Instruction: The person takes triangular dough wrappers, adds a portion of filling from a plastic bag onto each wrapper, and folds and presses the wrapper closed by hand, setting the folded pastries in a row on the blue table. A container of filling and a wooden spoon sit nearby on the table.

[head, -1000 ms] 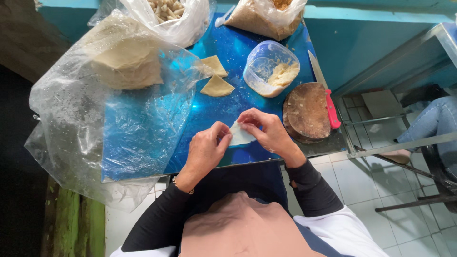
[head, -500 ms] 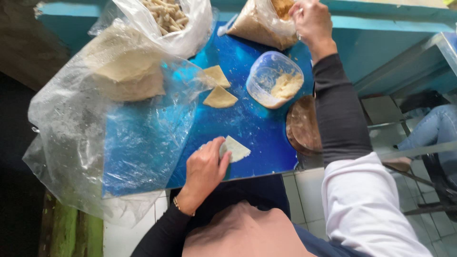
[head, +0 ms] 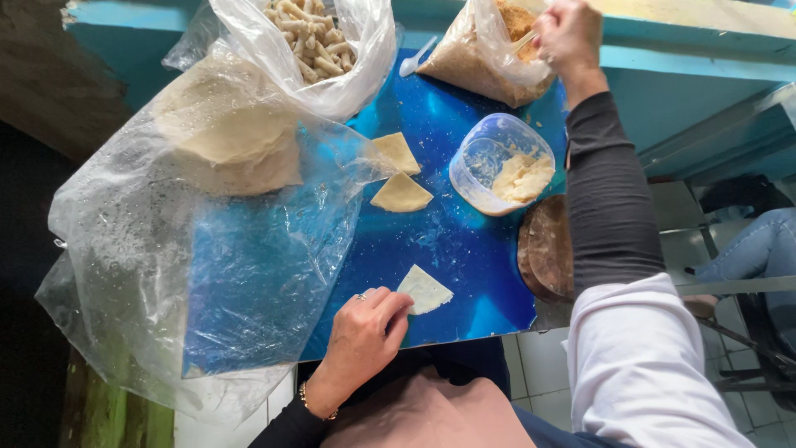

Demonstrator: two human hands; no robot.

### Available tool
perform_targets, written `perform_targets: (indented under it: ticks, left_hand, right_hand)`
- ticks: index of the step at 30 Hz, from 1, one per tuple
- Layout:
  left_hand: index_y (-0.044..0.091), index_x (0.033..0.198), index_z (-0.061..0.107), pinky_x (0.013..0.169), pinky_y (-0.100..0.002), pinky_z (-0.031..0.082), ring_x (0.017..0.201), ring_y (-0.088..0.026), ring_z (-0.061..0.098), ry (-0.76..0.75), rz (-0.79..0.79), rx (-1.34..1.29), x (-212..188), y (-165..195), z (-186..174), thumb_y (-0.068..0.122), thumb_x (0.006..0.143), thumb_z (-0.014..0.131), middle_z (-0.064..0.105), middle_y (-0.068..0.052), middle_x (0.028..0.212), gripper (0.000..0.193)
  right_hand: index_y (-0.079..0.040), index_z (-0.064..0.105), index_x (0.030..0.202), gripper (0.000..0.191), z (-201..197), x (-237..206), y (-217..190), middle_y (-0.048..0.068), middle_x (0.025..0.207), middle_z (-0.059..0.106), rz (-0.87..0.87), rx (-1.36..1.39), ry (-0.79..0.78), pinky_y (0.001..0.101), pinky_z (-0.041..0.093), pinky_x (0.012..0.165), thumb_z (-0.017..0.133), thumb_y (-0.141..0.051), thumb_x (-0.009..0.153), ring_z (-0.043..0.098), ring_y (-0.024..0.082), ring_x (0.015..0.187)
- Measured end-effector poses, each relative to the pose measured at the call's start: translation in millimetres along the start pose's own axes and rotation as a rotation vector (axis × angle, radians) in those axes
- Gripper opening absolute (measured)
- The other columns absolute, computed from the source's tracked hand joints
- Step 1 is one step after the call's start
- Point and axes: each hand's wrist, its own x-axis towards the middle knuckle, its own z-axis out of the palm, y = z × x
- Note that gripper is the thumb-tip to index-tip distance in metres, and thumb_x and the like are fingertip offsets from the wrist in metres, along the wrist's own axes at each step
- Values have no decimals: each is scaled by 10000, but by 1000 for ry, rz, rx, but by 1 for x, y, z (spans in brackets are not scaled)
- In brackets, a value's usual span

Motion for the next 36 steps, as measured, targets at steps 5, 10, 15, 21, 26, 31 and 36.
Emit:
perform_targets:
  ticks: [5,10,15,21,26,31,36]
  left_hand:
    - [78,933,693,603,-366,489,660,-216,651,38,-45,-74,1,3,-1,82,864,724,635,-44,752,75]
    - [85,905,702,603,-361,490,660,-211,642,59,-16,-24,2,6,-2,93,867,735,624,-38,740,51]
    - [74,909,704,633,-363,506,702,-228,649,120,-3,-23,4,8,-2,87,873,739,626,-59,776,51]
    - [60,938,704,680,-373,524,789,-264,659,163,6,-41,3,3,0,79,881,738,642,-84,860,69]
    - [78,960,716,717,-390,522,880,-294,652,204,18,5,7,-6,1,83,863,757,650,-102,936,105]
    - [88,983,725,805,-398,514,939,-289,634,219,48,-5,14,-10,-2,85,854,773,644,-96,983,138]
    - [127,1041,747,805,-371,527,973,-269,631,192,81,-42,15,-8,-3,108,858,781,637,-87,1065,187]
  right_hand:
    - [4,695,808,242,-13,-18,21,73,764,759,123,342,206,229,542,446,622,-46,1034,727,74,584]
    - [-14,741,923,159,-23,-38,45,57,763,759,400,609,245,215,472,426,654,-96,1028,630,60,504]
    - [-2,743,983,140,-39,-52,36,64,797,742,516,911,178,213,463,454,654,-91,1044,605,62,538]
    - [2,729,1030,131,-75,-106,-31,57,809,708,475,1087,63,215,428,475,636,-84,1067,555,60,546]
    - [-27,717,1006,139,-87,-186,-107,30,765,670,455,1072,-75,192,356,444,622,-119,1049,491,26,508]
    - [-33,725,991,156,-87,-263,-165,16,744,663,636,1070,-258,170,320,438,646,-165,1016,459,15,494]
    - [-30,730,998,171,-71,-295,-182,18,747,675,585,992,-364,180,383,456,646,-178,1004,518,30,515]
